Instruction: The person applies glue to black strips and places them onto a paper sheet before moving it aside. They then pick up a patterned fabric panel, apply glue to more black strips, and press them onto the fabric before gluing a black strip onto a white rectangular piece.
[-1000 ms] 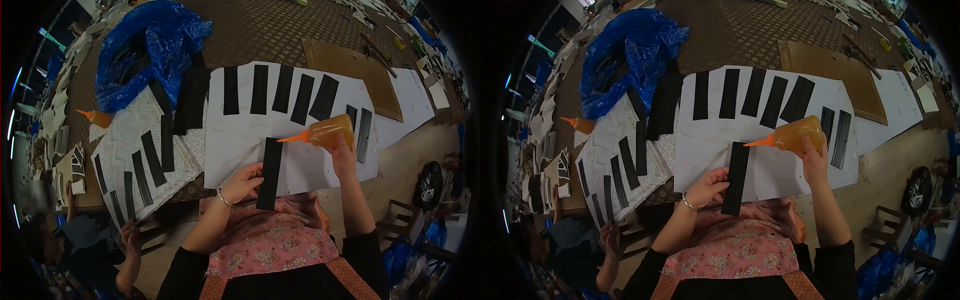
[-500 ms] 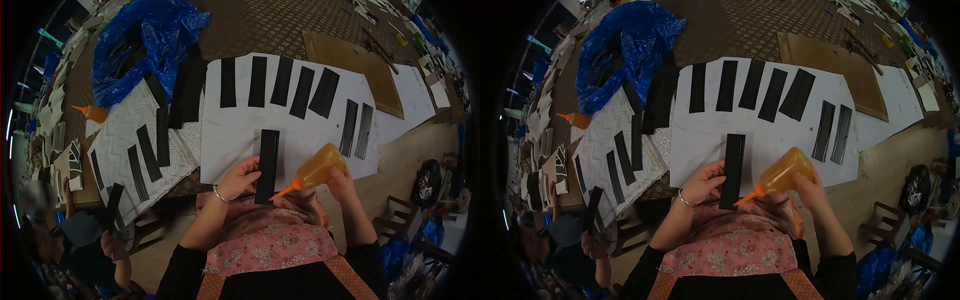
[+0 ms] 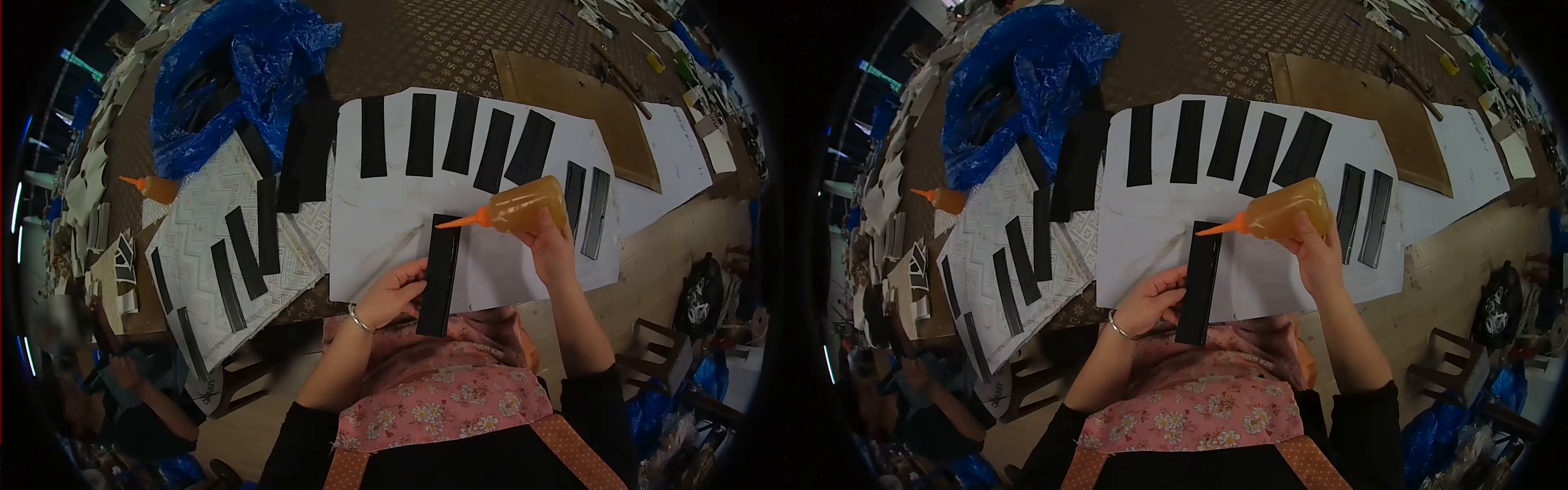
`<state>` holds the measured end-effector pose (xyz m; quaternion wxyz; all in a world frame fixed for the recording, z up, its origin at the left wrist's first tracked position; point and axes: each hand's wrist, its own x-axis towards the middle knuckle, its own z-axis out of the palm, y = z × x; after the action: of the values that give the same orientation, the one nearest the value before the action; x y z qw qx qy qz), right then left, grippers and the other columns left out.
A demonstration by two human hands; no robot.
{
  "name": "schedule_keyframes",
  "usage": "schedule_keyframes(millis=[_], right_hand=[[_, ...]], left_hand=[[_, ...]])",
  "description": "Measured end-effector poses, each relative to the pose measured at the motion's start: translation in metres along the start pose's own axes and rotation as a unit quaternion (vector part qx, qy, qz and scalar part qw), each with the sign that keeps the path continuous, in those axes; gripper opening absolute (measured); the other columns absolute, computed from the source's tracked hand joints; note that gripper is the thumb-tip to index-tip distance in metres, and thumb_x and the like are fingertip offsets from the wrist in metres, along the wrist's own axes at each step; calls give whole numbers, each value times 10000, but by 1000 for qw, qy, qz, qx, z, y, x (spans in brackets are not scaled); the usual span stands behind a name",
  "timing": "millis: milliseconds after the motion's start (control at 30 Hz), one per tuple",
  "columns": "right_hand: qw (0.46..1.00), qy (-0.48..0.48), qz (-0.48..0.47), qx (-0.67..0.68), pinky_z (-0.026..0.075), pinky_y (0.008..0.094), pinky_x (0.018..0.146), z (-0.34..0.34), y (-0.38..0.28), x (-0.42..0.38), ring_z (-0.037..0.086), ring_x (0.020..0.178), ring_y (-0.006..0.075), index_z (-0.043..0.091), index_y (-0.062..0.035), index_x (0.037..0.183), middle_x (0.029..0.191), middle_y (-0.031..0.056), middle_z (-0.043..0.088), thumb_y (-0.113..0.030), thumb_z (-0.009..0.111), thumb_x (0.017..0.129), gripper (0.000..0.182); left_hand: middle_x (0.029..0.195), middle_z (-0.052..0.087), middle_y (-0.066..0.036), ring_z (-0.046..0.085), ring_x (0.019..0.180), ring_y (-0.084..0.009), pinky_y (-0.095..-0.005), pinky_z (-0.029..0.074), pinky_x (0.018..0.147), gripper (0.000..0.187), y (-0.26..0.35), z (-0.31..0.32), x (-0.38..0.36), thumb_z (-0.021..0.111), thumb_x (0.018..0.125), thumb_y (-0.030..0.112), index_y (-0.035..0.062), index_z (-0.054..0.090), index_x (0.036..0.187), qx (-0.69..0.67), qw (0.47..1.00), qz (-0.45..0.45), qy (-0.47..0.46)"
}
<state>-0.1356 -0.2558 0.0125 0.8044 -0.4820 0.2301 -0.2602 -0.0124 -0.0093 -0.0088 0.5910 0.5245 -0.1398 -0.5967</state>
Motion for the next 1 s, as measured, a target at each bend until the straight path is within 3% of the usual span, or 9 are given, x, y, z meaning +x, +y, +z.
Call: schedule_keyframes(millis=[67,300,367,500,567,667,733,867,1000], right_hand=[[998,-20,48,21,473,401,852,-4,-1,-10,533,1034,235,329,-50,1250,1149,100,484,-195,534,872,454],[990,-86,110,-15,438,404,874,-32,3,-85,467,1112,231,293,-53,1299,1174,97,463,-179,595,823,578],[982,-135,130,20,416,388,893,-43,-11,-99,435,1153,231,301,-71,1304,1214,89,448,-286,579,833,588],[980,-22,78,183,414,370,900,-71,-40,-109,456,1139,237,343,-77,1284,1234,90,452,-379,523,850,558],[958,49,-3,283,415,375,907,-104,-48,-111,475,1122,238,392,-87,1254,1228,90,471,-427,464,866,521],[954,112,-68,269,417,385,916,-115,-66,-121,491,1106,229,427,-88,1226,1201,92,496,-390,463,876,464],[954,116,-82,263,421,384,915,-121,-70,-127,491,1106,229,423,-86,1228,1201,92,496,-390,462,877,466],[950,138,-78,268,445,380,897,-125,-70,-127,507,1091,233,425,-83,1228,1196,94,503,-386,460,879,464],[958,62,-57,274,464,380,878,-124,-63,-114,522,1076,238,434,-80,1222,1190,99,512,-385,455,882,457]], left_hand=[[974,540,11,545,796,-39,-175,495,566,425,-1,0,1,413,873,47,103,397,1294,-1,1000,2,-1],[1005,554,1,559,786,-41,-162,484,549,424,8,5,1,417,880,56,93,382,1301,15,1000,7,6],[1035,564,-13,576,769,-43,-154,481,542,428,14,16,9,415,889,65,75,358,1313,22,1000,5,-2],[975,568,-12,558,713,-56,-176,471,529,435,11,49,55,444,872,42,60,371,1300,110,993,32,4],[957,567,-14,549,702,-61,-182,468,528,440,5,68,85,458,864,37,55,375,1295,175,984,42,-9],[832,566,-33,541,655,-92,-224,465,536,469,2,91,113,524,826,61,34,390,1274,228,971,66,4],[742,541,-51,534,612,-123,-268,453,544,437,1,97,119,577,788,102,23,447,1198,407,887,206,72],[684,510,-56,518,552,-163,-296,439,544,371,21,88,99,614,755,116,27,492,1093,453,850,236,130],[700,522,-61,526,606,-206,-312,444,575,336,64,-2,97,652,726,156,46,529,1019,480,783,243,311]])
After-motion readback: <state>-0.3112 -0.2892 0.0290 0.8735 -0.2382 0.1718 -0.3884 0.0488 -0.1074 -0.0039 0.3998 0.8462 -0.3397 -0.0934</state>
